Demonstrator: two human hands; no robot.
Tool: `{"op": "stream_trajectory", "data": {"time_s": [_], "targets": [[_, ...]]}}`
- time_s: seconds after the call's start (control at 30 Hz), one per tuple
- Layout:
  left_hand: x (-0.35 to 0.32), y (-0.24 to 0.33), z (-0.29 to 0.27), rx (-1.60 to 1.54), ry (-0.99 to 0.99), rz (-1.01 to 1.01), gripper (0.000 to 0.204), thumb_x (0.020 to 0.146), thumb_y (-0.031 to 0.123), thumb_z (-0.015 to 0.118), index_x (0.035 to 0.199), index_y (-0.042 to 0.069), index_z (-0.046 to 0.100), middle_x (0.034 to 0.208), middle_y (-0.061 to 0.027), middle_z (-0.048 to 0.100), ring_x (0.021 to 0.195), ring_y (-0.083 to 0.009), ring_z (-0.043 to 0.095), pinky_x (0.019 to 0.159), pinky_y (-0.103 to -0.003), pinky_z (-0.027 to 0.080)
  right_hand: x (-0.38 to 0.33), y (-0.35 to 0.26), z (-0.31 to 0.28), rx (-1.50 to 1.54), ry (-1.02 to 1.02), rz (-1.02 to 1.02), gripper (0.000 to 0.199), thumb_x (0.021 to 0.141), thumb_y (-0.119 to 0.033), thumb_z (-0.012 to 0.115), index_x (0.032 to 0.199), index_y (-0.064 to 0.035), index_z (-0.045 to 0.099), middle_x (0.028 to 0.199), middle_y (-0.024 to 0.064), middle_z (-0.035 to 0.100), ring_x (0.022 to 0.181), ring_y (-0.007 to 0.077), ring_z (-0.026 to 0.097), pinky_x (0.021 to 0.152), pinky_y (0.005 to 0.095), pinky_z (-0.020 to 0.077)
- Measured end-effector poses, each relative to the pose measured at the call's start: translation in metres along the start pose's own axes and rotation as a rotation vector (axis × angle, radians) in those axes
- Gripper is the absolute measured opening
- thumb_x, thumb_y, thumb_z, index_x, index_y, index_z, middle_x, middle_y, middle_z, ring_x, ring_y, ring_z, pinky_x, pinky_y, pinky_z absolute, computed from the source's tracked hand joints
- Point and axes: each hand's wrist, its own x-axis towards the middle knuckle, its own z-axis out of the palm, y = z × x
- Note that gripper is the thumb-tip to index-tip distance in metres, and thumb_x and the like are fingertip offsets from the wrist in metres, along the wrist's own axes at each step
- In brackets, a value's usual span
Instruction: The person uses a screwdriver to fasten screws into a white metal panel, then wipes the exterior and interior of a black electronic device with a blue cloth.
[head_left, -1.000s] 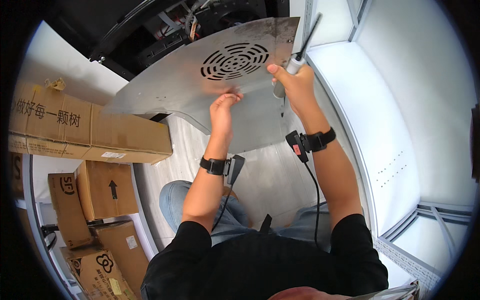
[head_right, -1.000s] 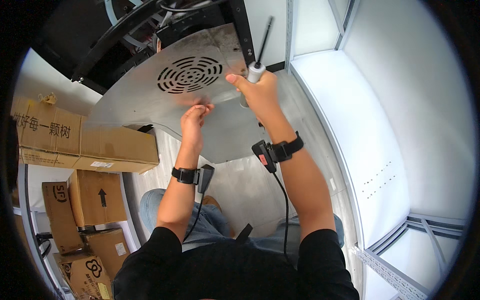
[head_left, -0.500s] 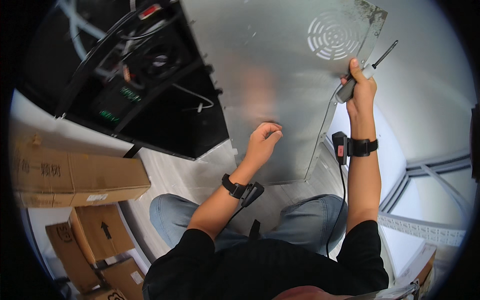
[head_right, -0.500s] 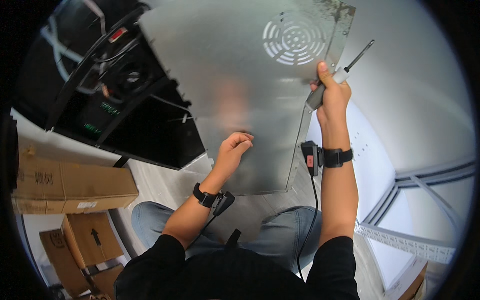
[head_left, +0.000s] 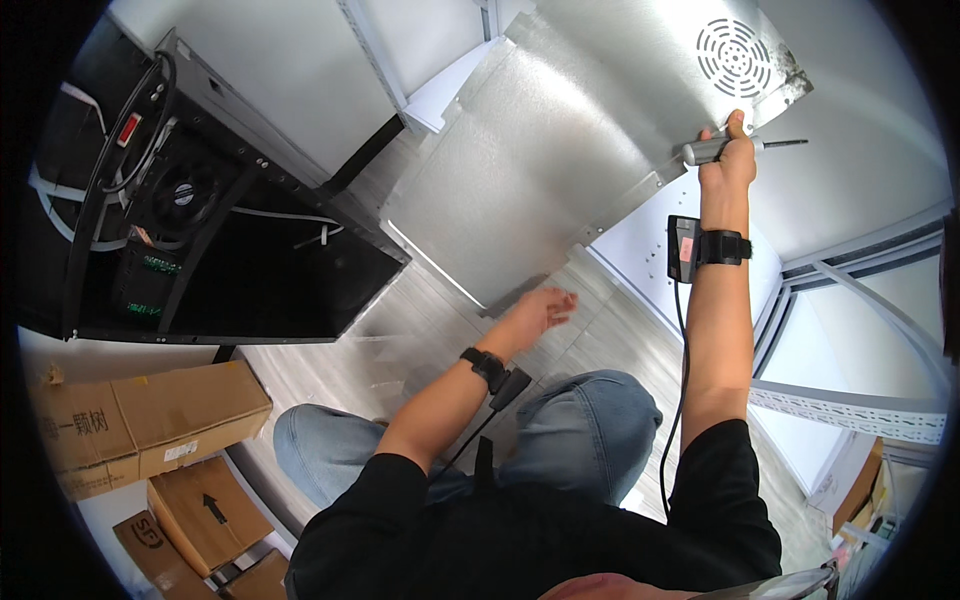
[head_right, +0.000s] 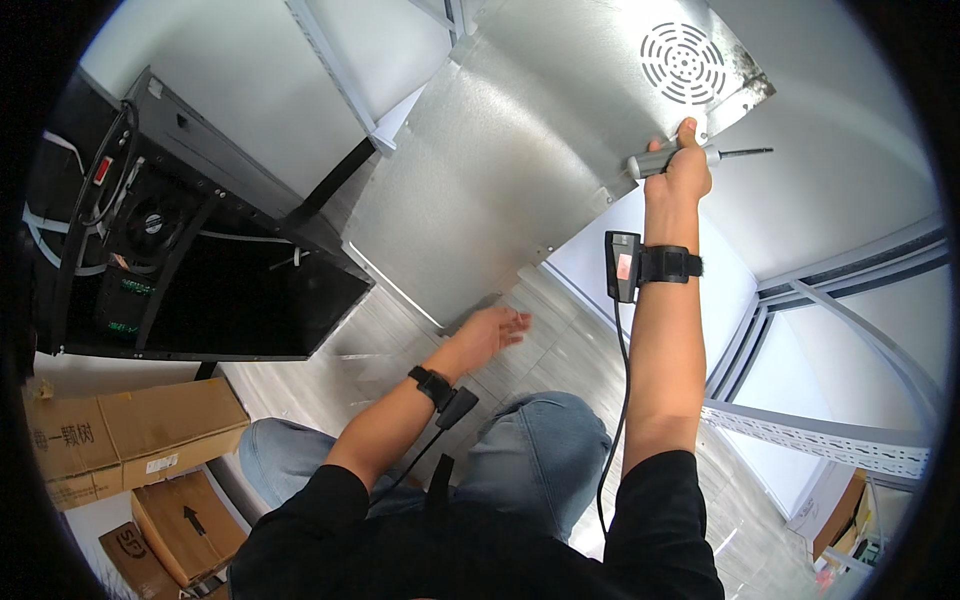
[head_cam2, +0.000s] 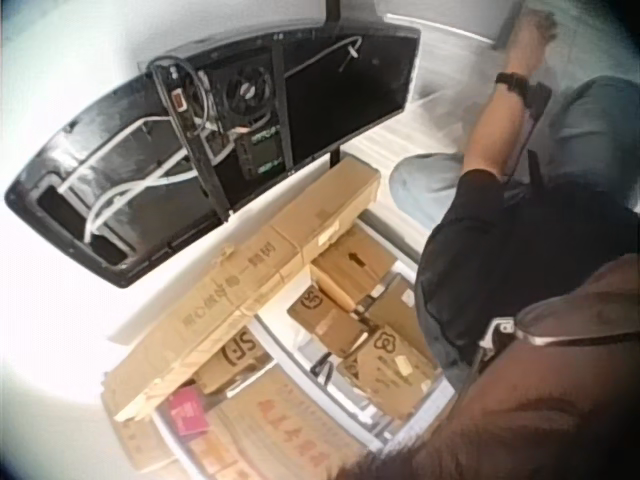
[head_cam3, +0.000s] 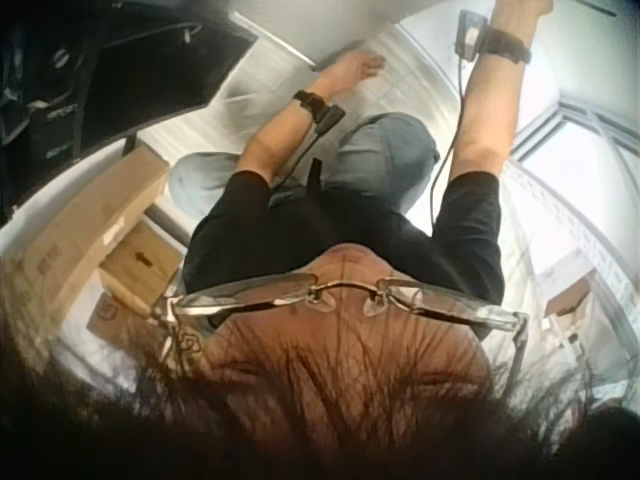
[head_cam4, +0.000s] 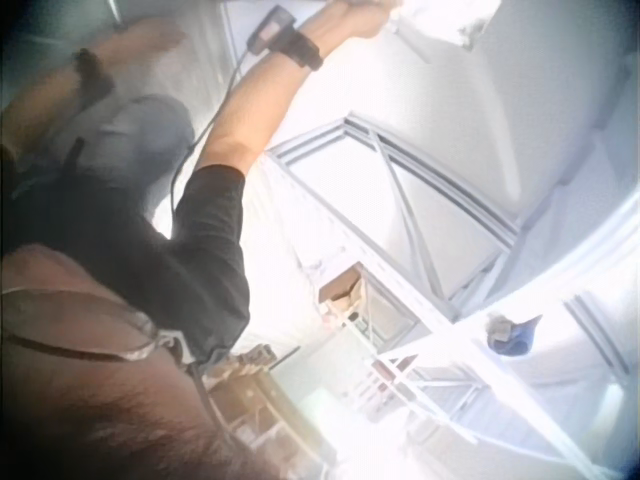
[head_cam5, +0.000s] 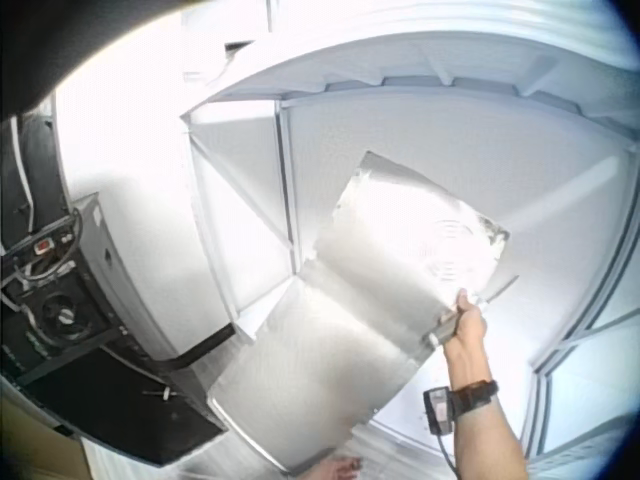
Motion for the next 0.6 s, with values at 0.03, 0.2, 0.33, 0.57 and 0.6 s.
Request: {"op": "stream_trajectory", "data": {"time_s": [0.03, 0.2, 0.33, 0.57, 0.6], "targets": [[0.008, 0.007, 0.003, -0.109, 0.014, 0.072, 0.013, 0.095, 0.015, 0.050, 0.092, 0.006, 0.058, 0.120, -0.0104, 0.059, 0.109, -0.0233, 0.058, 0.094, -0.035, 0.047, 0.001, 0.000, -0.001, 0.021, 0.023, 0.001, 0.034, 0.087, -0.016, 0.070, 0.109, 0.0055, 0.055, 0.109, 0.0131, 0.055, 0.085, 0.0249, 0.057, 0.071, 0.0389, 0.0531], [0.039, 0.052, 0.007, -0.385, 0.138, 0.225, 0.010, 0.094, 0.011, 0.048, 0.091, 0.003, 0.053, 0.108, -0.0144, 0.058, 0.107, -0.0305, 0.059, 0.093, -0.039, 0.050, 0.004, 0.008, -0.015, 0.099, 0.072, -0.004, 0.038, 0.089, -0.020, 0.069, 0.112, 0.0056, 0.052, 0.106, 0.0128, 0.056, 0.084, 0.0255, 0.057, 0.073, 0.0367, 0.0527], [0.055, 0.095, 0.019, -0.575, 0.255, 0.262, 0.009, 0.093, 0.009, 0.047, 0.090, 0.002, 0.051, 0.103, -0.0193, 0.056, 0.103, -0.0352, 0.060, 0.089, -0.044, 0.053, 0.013, 0.009, -0.025, 0.155, 0.030, 0.024, 0.039, 0.090, -0.022, 0.067, 0.113, 0.0038, 0.051, 0.110, 0.0122, 0.053, 0.093, 0.0250, 0.055, 0.075, 0.0365, 0.0532], [0.121, 0.165, -0.005, -0.383, 0.494, 0.405, 0.011, 0.095, 0.010, 0.041, 0.091, 0.003, 0.048, 0.091, -0.0116, 0.049, 0.086, -0.0335, 0.062, 0.080, -0.049, 0.057, 0.028, 0.033, -0.041, 0.130, 0.005, 0.154, 0.025, 0.093, -0.023, 0.063, 0.103, -0.0025, 0.053, 0.094, 0.0061, 0.047, 0.083, 0.0198, 0.050, 0.075, 0.0337, 0.0535], [0.126, 0.173, -0.012, -0.347, 0.551, 0.389, 0.011, 0.095, 0.011, 0.041, 0.091, 0.004, 0.048, 0.091, -0.0111, 0.049, 0.085, -0.0328, 0.061, 0.080, -0.048, 0.057, 0.029, 0.042, -0.046, 0.136, -0.001, 0.181, 0.022, 0.093, -0.023, 0.063, 0.099, -0.0034, 0.053, 0.089, 0.0055, 0.046, 0.078, 0.0179, 0.049, 0.072, 0.0324, 0.0530]]}}
